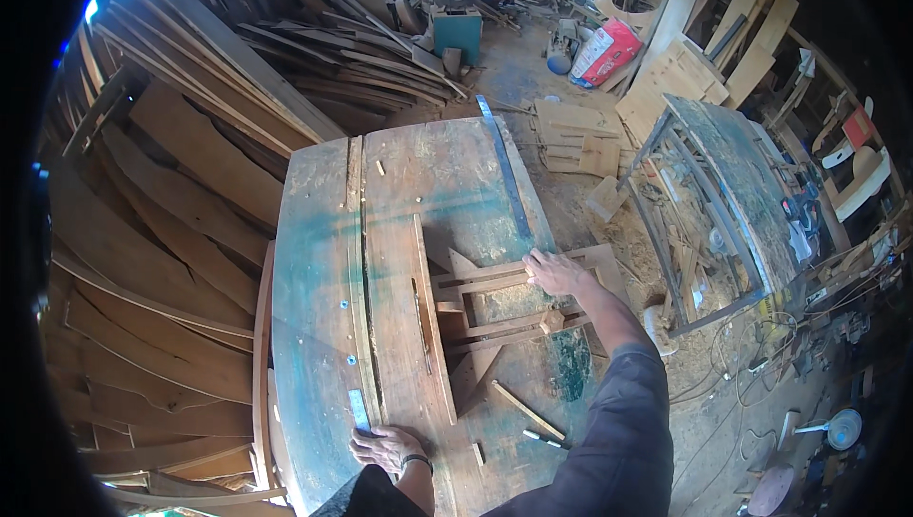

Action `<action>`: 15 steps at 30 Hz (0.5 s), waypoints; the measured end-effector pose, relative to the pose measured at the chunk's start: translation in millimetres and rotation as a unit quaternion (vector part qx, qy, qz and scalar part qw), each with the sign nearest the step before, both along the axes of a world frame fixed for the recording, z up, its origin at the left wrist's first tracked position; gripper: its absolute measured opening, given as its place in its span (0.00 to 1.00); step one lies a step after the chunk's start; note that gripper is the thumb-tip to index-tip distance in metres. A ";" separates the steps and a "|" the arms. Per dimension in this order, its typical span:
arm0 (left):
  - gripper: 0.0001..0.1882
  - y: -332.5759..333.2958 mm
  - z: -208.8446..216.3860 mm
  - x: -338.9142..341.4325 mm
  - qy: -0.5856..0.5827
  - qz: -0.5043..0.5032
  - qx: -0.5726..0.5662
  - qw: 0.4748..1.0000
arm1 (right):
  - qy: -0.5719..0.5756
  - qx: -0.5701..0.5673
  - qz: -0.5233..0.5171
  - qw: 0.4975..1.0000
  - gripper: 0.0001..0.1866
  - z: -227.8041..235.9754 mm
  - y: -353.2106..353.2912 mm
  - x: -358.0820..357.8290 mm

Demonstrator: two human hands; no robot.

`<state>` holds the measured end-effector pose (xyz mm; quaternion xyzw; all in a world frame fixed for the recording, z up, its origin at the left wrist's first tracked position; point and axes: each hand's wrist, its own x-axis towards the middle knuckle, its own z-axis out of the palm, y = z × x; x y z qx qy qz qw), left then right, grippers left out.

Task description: The person measures a wooden assembly on a workbench with a square, then uses a power planer to smooth a long wooden plank, and finally picks up a power strip from the floor.

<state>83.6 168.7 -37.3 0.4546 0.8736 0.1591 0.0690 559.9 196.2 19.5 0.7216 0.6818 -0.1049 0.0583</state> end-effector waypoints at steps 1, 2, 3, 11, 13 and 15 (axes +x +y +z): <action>0.25 0.3 1.0 0.7 -0.002 0.000 0.001 1.000 | -0.001 0.000 0.001 1.000 0.30 1.3 0.0 -0.8; 0.25 0.5 1.9 1.5 -0.004 0.000 0.002 1.000 | 0.010 0.006 -0.013 1.000 0.29 2.5 -0.6 -1.6; 0.26 0.2 2.3 0.2 -0.004 0.001 0.001 1.000 | 0.022 0.010 -0.027 0.999 0.28 5.3 -0.6 -7.3; 0.26 -2.9 5.7 -4.8 -0.003 0.009 -0.011 1.000 | 0.047 0.026 -0.113 0.992 0.30 -15.0 -3.9 -11.6; 0.26 -0.6 9.0 -2.4 0.008 0.019 -0.025 0.999 | 0.049 0.036 -0.082 0.995 0.30 -15.0 -1.5 -15.7; 0.26 -0.2 18.4 2.2 0.026 0.025 -0.045 0.998 | 0.015 -0.040 -0.107 0.993 0.30 1.8 2.9 -19.8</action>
